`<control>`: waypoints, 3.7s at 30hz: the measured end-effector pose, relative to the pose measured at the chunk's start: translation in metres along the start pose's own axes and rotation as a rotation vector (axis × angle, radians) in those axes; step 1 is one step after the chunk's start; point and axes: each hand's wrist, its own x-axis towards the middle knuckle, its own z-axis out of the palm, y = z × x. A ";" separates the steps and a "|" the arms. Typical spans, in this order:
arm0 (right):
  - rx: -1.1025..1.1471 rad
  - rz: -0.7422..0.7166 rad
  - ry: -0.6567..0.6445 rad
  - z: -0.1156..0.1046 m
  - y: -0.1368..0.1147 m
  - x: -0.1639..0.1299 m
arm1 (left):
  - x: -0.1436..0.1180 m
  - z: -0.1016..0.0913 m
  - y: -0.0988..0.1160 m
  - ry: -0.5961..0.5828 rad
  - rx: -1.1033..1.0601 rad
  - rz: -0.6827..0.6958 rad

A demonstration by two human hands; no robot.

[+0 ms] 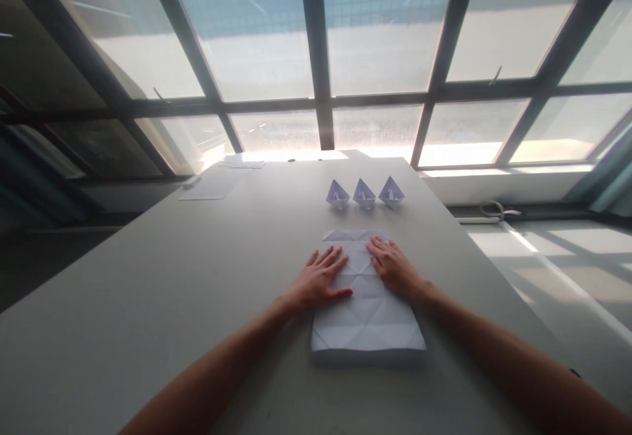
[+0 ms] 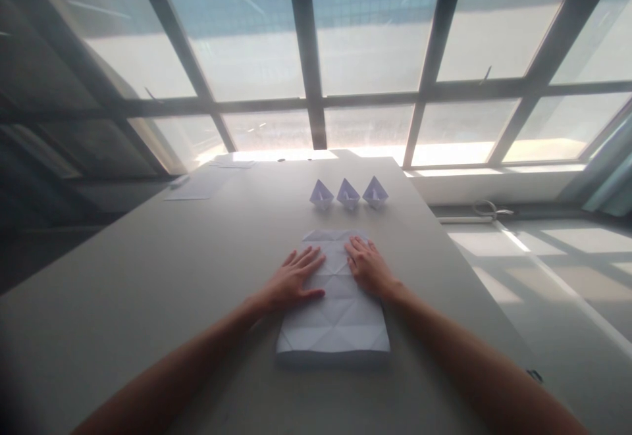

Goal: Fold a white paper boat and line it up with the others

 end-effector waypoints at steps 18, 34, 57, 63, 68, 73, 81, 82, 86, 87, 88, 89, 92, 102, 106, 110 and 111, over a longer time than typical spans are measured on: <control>0.054 -0.146 -0.065 -0.011 -0.001 -0.004 | 0.005 -0.001 -0.001 0.142 -0.114 -0.061; 0.221 -0.202 -0.016 -0.013 0.000 -0.002 | 0.009 0.004 -0.015 0.397 -0.415 -0.078; 1.194 0.374 0.317 -0.008 -0.008 0.006 | 0.015 -0.004 -0.005 0.740 -1.211 -0.353; 0.979 0.433 0.386 -0.006 0.004 0.007 | 0.014 -0.006 -0.003 0.518 -1.262 -0.359; 0.742 0.381 0.331 -0.001 0.008 0.005 | 0.012 -0.003 -0.015 0.628 -0.806 -0.451; 0.610 0.278 0.299 0.002 0.001 0.004 | 0.008 -0.008 -0.003 0.723 -0.284 -0.297; 0.530 0.236 0.217 0.003 -0.015 -0.002 | 0.003 0.005 0.016 0.141 -0.017 -0.011; 0.454 0.239 0.225 0.001 -0.016 -0.004 | 0.003 0.006 0.016 0.105 0.004 -0.002; 0.103 0.132 0.298 -0.009 -0.026 -0.009 | 0.001 0.006 0.015 0.036 0.069 0.016; 0.043 0.095 0.306 -0.012 -0.030 -0.010 | 0.001 0.006 0.015 0.026 0.080 0.024; 0.000 0.058 0.303 -0.014 -0.034 -0.011 | 0.001 0.005 0.016 0.019 0.089 0.035; -0.023 0.014 0.285 -0.015 -0.038 -0.011 | 0.001 0.005 0.017 0.016 0.096 0.046; -0.004 -0.139 0.128 -0.013 -0.046 -0.012 | 0.001 0.005 0.021 0.026 0.105 0.080; -0.039 -0.095 -0.196 0.000 -0.043 -0.010 | 0.001 0.007 0.023 0.049 0.085 0.063; -0.060 -0.065 -0.194 -0.002 -0.042 -0.010 | 0.002 0.007 0.021 0.027 0.084 0.034; -0.075 -0.037 -0.189 -0.002 -0.039 -0.009 | 0.003 0.007 0.019 0.014 0.086 0.000; -0.077 -0.031 -0.188 -0.002 -0.038 -0.009 | 0.003 0.008 0.019 0.015 0.088 -0.013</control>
